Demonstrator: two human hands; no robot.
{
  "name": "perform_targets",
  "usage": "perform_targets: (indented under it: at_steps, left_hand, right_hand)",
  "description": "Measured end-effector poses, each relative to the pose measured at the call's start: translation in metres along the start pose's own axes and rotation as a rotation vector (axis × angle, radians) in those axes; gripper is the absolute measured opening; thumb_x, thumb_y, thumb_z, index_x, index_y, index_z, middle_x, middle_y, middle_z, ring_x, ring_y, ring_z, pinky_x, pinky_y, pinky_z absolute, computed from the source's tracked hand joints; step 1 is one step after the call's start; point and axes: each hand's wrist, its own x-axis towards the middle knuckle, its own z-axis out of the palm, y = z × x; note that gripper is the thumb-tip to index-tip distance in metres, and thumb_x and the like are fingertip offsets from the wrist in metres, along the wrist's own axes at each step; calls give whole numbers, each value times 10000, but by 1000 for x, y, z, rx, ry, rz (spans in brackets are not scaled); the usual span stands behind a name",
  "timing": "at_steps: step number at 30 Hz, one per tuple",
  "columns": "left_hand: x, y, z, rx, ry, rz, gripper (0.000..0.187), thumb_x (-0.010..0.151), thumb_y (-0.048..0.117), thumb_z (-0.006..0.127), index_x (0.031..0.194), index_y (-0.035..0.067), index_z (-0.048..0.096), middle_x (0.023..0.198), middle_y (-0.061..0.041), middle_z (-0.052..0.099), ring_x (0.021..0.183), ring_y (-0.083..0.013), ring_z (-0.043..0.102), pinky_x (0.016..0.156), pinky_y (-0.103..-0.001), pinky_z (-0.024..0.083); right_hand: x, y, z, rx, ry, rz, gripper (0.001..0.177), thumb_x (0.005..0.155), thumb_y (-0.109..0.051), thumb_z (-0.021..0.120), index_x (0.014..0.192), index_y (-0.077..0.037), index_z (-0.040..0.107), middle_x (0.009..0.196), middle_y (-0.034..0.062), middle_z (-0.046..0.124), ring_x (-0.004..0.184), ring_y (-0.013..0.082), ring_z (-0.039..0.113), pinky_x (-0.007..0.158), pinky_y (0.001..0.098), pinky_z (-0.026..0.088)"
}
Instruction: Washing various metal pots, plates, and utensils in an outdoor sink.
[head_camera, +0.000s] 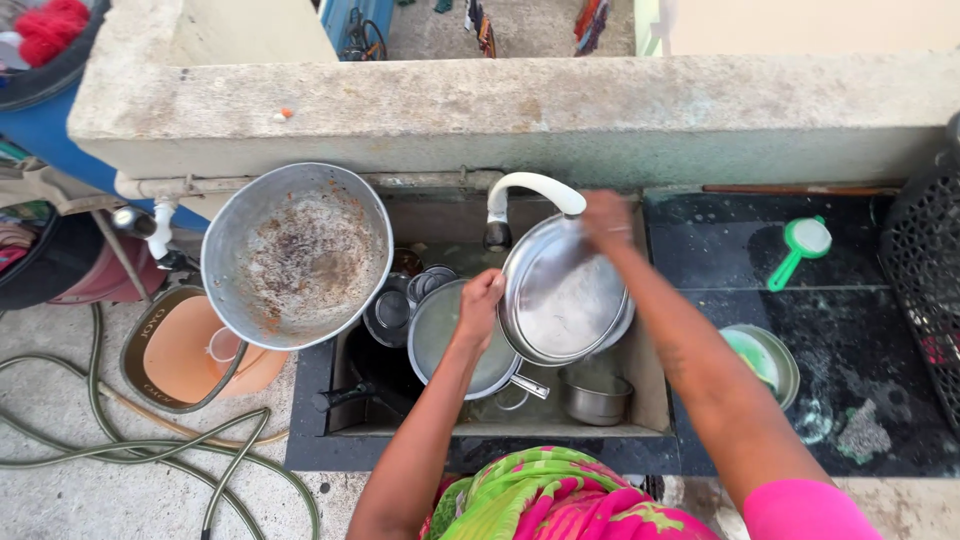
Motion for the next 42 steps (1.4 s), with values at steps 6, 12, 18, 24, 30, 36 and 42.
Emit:
perform_targets:
  at_steps: [6, 12, 18, 24, 30, 36, 42]
  left_hand:
    - [-9, 6, 2, -140, -180, -238, 245, 847, 71, 730, 1091, 54, 711, 930, 4, 732, 807, -89, 663, 735, -267, 545]
    - [-13, -15, -6, -101, -222, -197, 293, 779, -10, 810, 1060, -20, 727, 949, -42, 738, 827, -123, 682, 784, -305, 568]
    - [5, -34, -8, -57, -249, -250, 258, 789, -3, 815, 1027, -19, 717, 921, -38, 732, 799, -124, 675, 757, -317, 566]
    - [-23, -11, -16, -130, -172, -159, 289, 778, -9, 809, 1053, -24, 720, 940, -54, 740, 833, -144, 689, 796, -324, 569]
    - [-35, -25, -20, -348, -65, -192, 358, 812, 18, 800, 1146, -39, 686, 1014, -102, 740, 895, -179, 707, 851, -356, 585]
    - [4, -62, 17, -286, -57, -187, 438, 879, 137, 797, 1254, -28, 645, 1117, -103, 720, 982, -178, 683, 896, -373, 558]
    - [28, -39, 56, -158, -158, -461, 691, 922, 557, 597, 1429, 96, 511, 1220, -100, 654, 1069, -270, 630, 914, -490, 515]
  right_hand:
    - [5, -70, -17, 116, 54, -118, 240, 777, -269, 622, 898, -129, 775, 847, 134, 745, 793, 343, 712, 727, 441, 567]
    - [20, -46, -15, 239, -126, 110, 227, 900, -256, 566, 949, -161, 766, 840, 127, 738, 787, 314, 719, 740, 442, 571]
    - [6, -71, 49, 133, -142, -294, 207, 967, -220, 527, 959, -96, 692, 946, 106, 704, 852, 301, 710, 768, 455, 570]
    - [-7, -4, 12, 362, -140, 284, 230, 830, -271, 627, 887, -69, 723, 856, 142, 724, 812, 314, 726, 706, 468, 573]
    - [-81, 66, 28, 1186, 26, 1290, 220, 912, -236, 656, 891, -18, 683, 828, 130, 692, 674, 264, 670, 560, 468, 540]
    - [-98, 88, -56, 1155, 290, 1219, 238, 926, -206, 688, 746, -53, 663, 659, 47, 588, 546, 178, 563, 493, 367, 458]
    - [-102, 40, -156, 1142, 616, 930, 384, 1007, -235, 638, 652, -91, 603, 603, -25, 505, 529, 88, 441, 498, 292, 341]
